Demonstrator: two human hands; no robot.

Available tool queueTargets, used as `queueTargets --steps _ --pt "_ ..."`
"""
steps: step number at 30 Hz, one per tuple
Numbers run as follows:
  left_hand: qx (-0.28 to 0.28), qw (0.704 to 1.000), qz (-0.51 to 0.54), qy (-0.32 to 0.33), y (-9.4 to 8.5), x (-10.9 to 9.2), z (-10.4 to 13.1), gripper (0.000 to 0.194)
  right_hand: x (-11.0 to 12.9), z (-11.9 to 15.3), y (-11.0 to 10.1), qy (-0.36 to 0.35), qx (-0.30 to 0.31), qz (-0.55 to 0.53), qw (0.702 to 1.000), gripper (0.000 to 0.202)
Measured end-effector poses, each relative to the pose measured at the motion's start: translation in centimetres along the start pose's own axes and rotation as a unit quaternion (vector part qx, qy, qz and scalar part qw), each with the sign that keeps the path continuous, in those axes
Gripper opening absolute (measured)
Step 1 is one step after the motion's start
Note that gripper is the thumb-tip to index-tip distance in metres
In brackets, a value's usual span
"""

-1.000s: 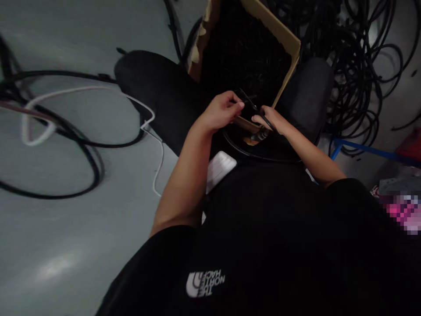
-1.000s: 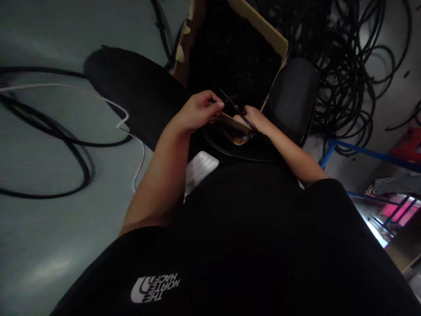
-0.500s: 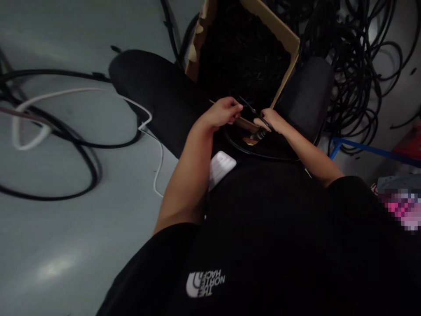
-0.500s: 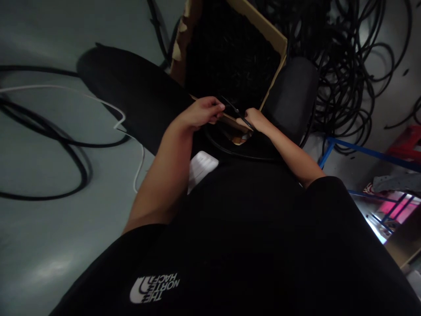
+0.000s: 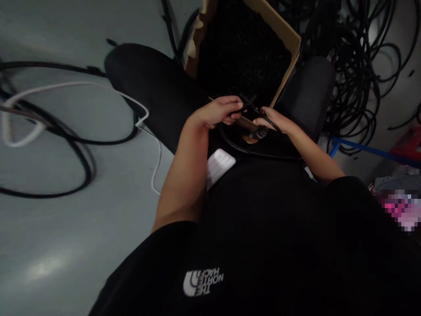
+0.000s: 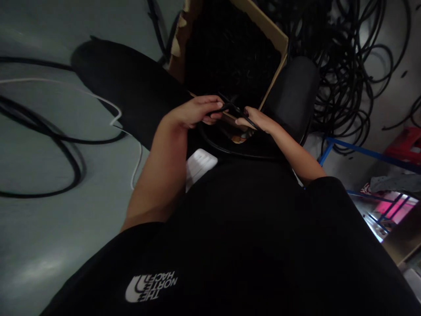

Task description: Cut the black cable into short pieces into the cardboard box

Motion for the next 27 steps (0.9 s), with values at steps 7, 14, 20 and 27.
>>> queueTargets --steps 7,14,20,27 --pt "0.023 0.999 0.026 0.025 -0.1 -0.3 0.3 0.040 0.2 2.9 -0.4 0.058 -0.010 -0.015 0.998 0.046" --pt "-0.061 0.996 0.023 0.065 0.1 -0.8 0.8 0.039 0.8 2.8 -0.4 0.062 -0.043 -0.088 0.993 0.045" --pt "-0.123 0.989 0.048 0.070 1.1 -0.3 3.0 0.029 -0.3 2.3 0.8 -0.002 -0.039 -0.098 0.994 0.040" --pt "-0.206 0.970 -0.004 0.128 3.1 1.4 3.6 0.025 2.9 4.3 0.8 -0.060 -0.019 -0.069 0.996 0.036"
Point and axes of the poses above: each hand's wrist, its own z-axis away from the middle knuckle, its own y-axis out of the palm, x = y × z, the point moved 5 cm from there along -z, towards the middle knuckle, and after that the axes turned 5 degrees about z, right-handed, at the moved point
